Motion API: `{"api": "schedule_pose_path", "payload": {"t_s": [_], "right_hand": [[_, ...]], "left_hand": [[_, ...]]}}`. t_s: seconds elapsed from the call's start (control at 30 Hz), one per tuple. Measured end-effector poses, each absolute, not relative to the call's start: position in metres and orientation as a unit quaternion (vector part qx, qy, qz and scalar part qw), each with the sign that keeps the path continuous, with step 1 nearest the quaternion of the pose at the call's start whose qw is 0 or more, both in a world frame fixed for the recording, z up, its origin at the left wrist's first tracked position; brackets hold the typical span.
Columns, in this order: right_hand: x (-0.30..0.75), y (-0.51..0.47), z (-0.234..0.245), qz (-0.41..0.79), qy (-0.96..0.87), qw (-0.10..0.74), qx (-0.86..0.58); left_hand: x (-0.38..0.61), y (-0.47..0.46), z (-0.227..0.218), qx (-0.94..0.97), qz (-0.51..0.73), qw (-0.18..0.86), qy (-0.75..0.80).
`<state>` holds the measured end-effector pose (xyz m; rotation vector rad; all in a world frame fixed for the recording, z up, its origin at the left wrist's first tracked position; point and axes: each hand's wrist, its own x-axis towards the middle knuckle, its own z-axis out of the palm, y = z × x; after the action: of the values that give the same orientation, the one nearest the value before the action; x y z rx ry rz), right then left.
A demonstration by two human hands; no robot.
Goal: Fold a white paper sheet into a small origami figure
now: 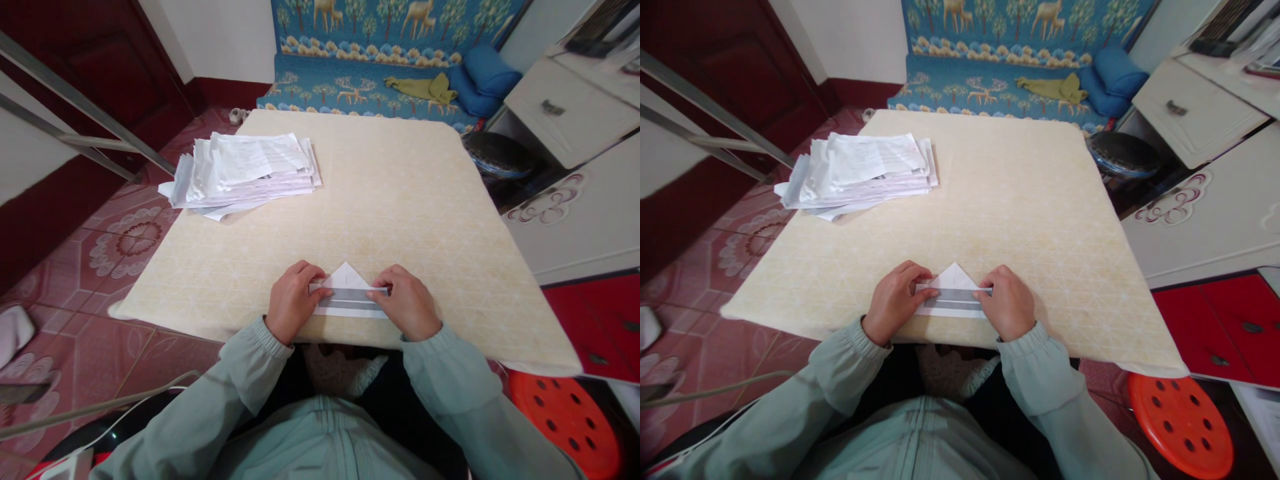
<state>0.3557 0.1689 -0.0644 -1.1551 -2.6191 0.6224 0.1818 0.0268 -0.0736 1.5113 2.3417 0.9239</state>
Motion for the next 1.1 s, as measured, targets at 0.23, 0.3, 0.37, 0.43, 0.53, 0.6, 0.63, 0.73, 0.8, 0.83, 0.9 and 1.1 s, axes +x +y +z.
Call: {"api": "schedule_pose_path", "payload": {"t_s": [0.23,0.3,0.37,0.43,0.53,0.6,0.63,0.73,0.8,0.83,0.9,1.1], "right_hand": [[0.356,0.171,-0.064,0.224,-0.886,0.098,-0.394],[0.355,0.171,-0.065,0.222,-0.887,0.109,-0.391],[0.355,0.171,-0.068,0.221,-0.885,0.132,-0.387],[0.358,0.172,-0.072,0.236,-0.878,0.151,-0.387],[0.366,0.175,-0.076,0.271,-0.865,0.16,-0.392],[0.372,0.174,-0.076,0.264,-0.865,0.167,-0.394],[0.374,0.172,-0.074,0.245,-0.869,0.179,-0.391],[0.373,0.153,-0.066,0.18,-0.877,0.261,-0.361],[0.364,0.129,-0.062,0.192,-0.88,0.297,-0.316],[0.359,0.116,-0.061,0.209,-0.891,0.291,-0.278],[0.348,0.091,-0.063,0.234,-0.918,0.231,-0.222],[0.345,0.069,-0.087,0.186,-0.939,0.174,-0.23]], "left_hand": [[0.193,0.024,-0.08,0.547,0.323,0.028,0.772],[0.201,0.024,-0.08,0.607,0.288,-0.009,0.741],[0.207,0.025,-0.079,0.674,0.237,-0.01,0.7],[0.209,0.026,-0.077,0.713,0.183,0.0,0.677],[0.21,0.024,-0.072,0.725,0.117,-0.006,0.679],[0.211,0.023,-0.069,0.726,0.092,-0.013,0.681],[0.212,0.023,-0.067,0.726,0.086,-0.015,0.682],[0.217,0.024,-0.067,0.723,0.086,-0.02,0.686],[0.219,0.026,-0.069,0.719,0.094,-0.018,0.689],[0.219,0.026,-0.071,0.716,0.098,-0.016,0.691],[0.219,0.026,-0.074,0.711,0.106,-0.008,0.695],[0.215,0.003,-0.08,0.716,0.168,0.052,0.676]]}}
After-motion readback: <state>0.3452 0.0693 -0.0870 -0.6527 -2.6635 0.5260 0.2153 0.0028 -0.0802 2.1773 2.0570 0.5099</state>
